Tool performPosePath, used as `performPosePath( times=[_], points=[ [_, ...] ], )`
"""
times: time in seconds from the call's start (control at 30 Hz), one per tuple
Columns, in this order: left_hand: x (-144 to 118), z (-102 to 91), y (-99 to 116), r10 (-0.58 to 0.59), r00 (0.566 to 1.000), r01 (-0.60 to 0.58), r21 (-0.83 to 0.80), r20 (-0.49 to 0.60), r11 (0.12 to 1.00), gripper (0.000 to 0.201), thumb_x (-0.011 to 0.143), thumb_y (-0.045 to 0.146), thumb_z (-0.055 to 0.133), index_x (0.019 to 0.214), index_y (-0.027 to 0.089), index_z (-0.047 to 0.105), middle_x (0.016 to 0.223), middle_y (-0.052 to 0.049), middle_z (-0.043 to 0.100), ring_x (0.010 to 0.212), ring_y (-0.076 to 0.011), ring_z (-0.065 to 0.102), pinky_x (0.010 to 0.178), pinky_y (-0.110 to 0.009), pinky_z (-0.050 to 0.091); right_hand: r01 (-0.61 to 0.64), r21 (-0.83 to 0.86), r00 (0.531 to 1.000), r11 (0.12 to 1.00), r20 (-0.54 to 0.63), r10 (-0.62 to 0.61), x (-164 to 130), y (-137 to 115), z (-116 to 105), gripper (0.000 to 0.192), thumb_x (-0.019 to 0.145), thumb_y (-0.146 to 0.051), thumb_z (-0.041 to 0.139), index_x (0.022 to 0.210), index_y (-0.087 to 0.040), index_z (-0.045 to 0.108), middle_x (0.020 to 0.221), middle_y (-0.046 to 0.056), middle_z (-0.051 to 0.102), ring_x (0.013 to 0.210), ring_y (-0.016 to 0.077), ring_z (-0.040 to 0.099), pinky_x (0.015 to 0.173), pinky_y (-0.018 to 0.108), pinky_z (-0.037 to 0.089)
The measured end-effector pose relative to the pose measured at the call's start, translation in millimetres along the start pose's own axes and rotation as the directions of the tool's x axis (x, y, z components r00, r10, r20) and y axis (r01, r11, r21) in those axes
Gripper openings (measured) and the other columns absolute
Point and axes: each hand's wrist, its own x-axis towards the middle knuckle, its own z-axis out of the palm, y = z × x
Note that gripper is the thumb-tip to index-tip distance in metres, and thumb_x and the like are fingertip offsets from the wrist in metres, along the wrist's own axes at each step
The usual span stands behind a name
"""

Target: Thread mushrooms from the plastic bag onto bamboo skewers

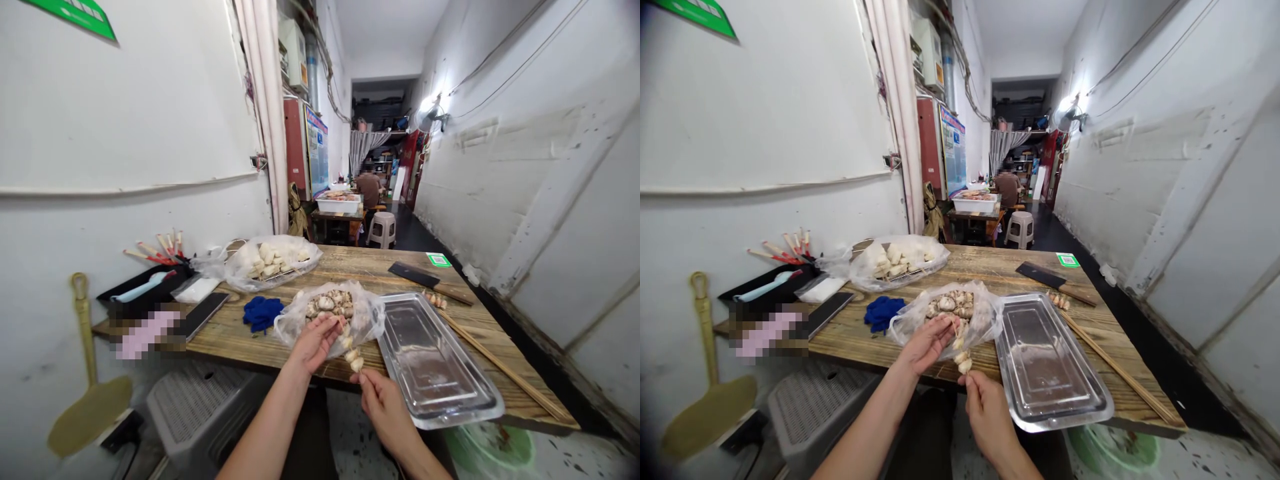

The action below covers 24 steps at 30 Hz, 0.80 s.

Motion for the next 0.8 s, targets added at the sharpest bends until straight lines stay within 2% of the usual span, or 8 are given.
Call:
performPosePath(
  times=[0.13,0.27,0.37,0.6,0.8],
  points=[
    [2,1.1,-4,-0.015,0.999,0.011,-0.074,-0.050,0.997,0.008,0.070,0.003,0.059,0.072,0.010,0.055,0.081,-0.011,0.066,0.087,-0.0190,0.061,0.076,-0.025,0.050,0.000,0.000,1.000,1.000,0.010,0.000,-7,4,0,0.041,0.085,-0.043,0.033,0.086,-0.011,0.059,0.044,-0.006,0.032,0.040,0.0086,0.031,0.039,0.019,0.022],
    [2,6.5,0,-0.048,0.998,0.043,-0.102,-0.046,0.994,0.015,0.074,0.005,0.054,0.088,0.008,0.058,0.093,-0.014,0.064,0.092,-0.0194,0.060,0.079,-0.026,0.050,-0.019,-0.008,1.000,1.000,0.007,0.019,-5,5,0,0.042,0.084,-0.045,0.033,0.084,-0.012,0.059,0.044,-0.006,0.032,0.040,0.0091,0.032,0.040,0.020,0.023],
    [1,11.0,2,-0.061,0.997,0.056,-0.117,-0.042,0.992,0.017,0.076,0.004,0.051,0.091,0.007,0.059,0.097,-0.015,0.063,0.095,-0.0198,0.058,0.081,-0.026,0.050,-0.028,-0.011,1.000,1.000,0.008,0.028,-2,4,-2,0.042,0.085,-0.044,0.032,0.085,-0.011,0.059,0.044,-0.006,0.031,0.040,0.0092,0.032,0.040,0.020,0.023],
    [-3,17.1,2,-0.060,0.998,0.057,-0.084,-0.029,0.995,0.016,0.073,0.005,0.055,0.087,0.007,0.061,0.092,-0.013,0.065,0.092,-0.0185,0.060,0.081,-0.025,0.049,0.022,-0.037,0.999,0.999,-0.047,-0.024,0,8,-1,0.042,0.085,-0.043,0.032,0.084,-0.012,0.061,0.044,-0.006,0.033,0.040,0.0094,0.033,0.039,0.019,0.026],
    [-3,16.2,0,-0.079,0.996,0.074,-0.115,-0.039,0.991,0.013,0.074,0.009,0.055,0.086,0.008,0.061,0.085,-0.012,0.067,0.087,-0.0186,0.062,0.083,-0.031,0.048,0.012,-0.047,0.999,0.999,-0.047,-0.014,0,10,-1,0.043,0.084,-0.043,0.032,0.085,-0.011,0.062,0.045,-0.005,0.035,0.040,0.0097,0.035,0.040,0.019,0.027]
  ],
)
